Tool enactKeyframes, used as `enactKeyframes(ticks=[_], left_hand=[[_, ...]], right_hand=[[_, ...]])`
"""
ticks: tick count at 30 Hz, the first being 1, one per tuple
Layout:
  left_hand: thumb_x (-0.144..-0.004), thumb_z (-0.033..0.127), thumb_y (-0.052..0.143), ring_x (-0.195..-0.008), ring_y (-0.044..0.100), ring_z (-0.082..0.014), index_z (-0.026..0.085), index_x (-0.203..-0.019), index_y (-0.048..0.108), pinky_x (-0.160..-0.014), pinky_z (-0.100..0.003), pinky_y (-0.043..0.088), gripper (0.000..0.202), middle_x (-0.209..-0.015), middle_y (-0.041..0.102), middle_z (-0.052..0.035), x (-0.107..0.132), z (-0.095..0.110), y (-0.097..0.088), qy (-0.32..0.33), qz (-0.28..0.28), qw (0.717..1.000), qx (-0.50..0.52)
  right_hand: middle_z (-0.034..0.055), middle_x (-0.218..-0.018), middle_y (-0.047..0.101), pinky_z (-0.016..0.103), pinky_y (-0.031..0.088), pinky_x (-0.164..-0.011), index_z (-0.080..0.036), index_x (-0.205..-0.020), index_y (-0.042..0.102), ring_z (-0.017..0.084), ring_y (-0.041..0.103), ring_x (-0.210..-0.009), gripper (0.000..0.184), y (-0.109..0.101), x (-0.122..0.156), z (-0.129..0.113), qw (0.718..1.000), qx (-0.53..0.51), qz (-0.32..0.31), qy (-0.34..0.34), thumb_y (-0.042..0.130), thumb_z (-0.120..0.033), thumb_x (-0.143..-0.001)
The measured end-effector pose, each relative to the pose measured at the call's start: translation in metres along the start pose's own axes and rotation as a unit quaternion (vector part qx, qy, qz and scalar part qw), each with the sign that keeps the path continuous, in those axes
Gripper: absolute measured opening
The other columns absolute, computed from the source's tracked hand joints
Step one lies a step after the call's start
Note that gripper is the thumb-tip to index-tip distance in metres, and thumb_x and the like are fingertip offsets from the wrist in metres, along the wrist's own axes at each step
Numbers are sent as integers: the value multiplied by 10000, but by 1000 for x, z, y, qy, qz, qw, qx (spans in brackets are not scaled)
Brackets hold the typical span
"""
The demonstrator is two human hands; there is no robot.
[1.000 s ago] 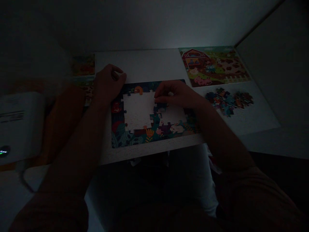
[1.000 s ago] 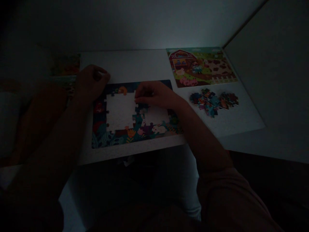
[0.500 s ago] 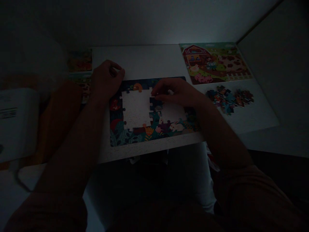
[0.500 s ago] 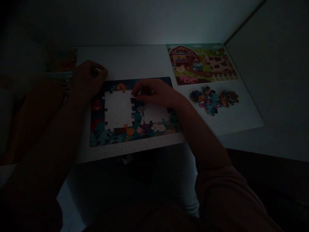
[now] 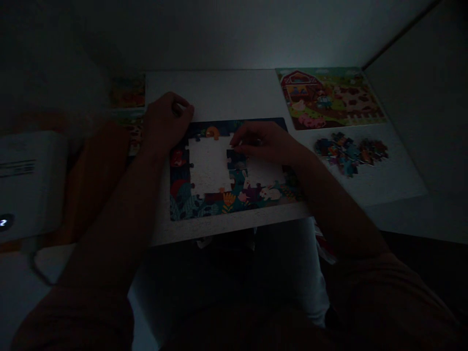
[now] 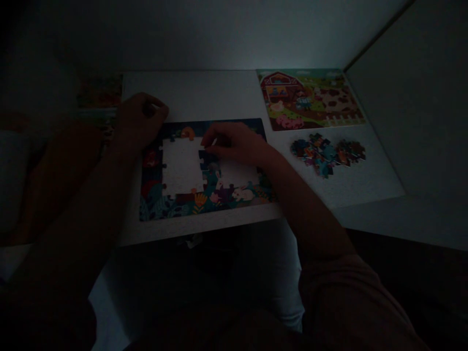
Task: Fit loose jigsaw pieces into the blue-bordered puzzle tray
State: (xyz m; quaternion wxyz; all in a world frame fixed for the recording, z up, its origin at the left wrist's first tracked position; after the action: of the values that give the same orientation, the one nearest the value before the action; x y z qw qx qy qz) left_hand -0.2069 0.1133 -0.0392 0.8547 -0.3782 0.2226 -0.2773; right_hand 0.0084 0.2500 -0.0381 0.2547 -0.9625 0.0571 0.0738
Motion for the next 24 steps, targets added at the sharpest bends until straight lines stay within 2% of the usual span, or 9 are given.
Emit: enactKeyframes(ticks=[5,10,12,18,24], left_hand=[[-1058,489,733,-995,662,-203,233,-1139,729,-956,-405,481,268,-1043,750,-2,0,-2,0,-6,2,1000,17],[-1074,602,674,-1106,664,-229,238,-1161,699,-1014,-429,469,375,-1024,716,-3,0,-2,4,-7,-15,1000,9],[-1076,597,660,-1137,657,-228,238,-1177,700,-1023,-423,464,375,-1013,714,-1,0,-2,4,-11,-19,1000,10],[-1056,495,720,-987,662,-191,239,-1160,749,-969,-386,486,278,-1037,747,13,2,0,-1,-9,1,1000,12],[-1049,524,713,-955,646,-151,222,-1235,797,-921,-343,483,365,-1043,766,25,0,-3,0,1,8,1000,4]], right_hand=[[62,-1069,837,342,567,-818,-246,-1162,845,217,717,-902,349,1,2,-2,999,29,-19,3,917,-513,-949],[84,-1126,836,378,559,-899,-246,-1185,856,256,725,-979,366,2,1,-2,995,83,-42,-23,925,-514,-946],[90,-1152,833,396,544,-947,-249,-1196,857,269,716,-1025,352,2,0,-1,992,108,-47,-39,908,-508,-964],[88,-1197,820,451,523,-1048,-280,-1211,854,302,723,-1099,315,7,0,-1,987,133,-57,-67,873,-518,-1006],[149,-1401,748,574,446,-1214,-272,-1325,811,393,652,-1342,425,7,3,-1,976,208,-36,-62,869,-556,-1014]])
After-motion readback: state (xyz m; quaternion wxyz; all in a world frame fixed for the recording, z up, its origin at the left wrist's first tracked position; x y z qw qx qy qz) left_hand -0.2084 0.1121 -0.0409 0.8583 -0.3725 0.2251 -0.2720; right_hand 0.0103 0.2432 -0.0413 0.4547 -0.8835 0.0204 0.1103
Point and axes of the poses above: each hand's wrist, its own x-axis away from the middle knuckle, its own y-axis out of the palm, z = x × y, the point moved 10 cm from there along -x, towards the middle knuckle
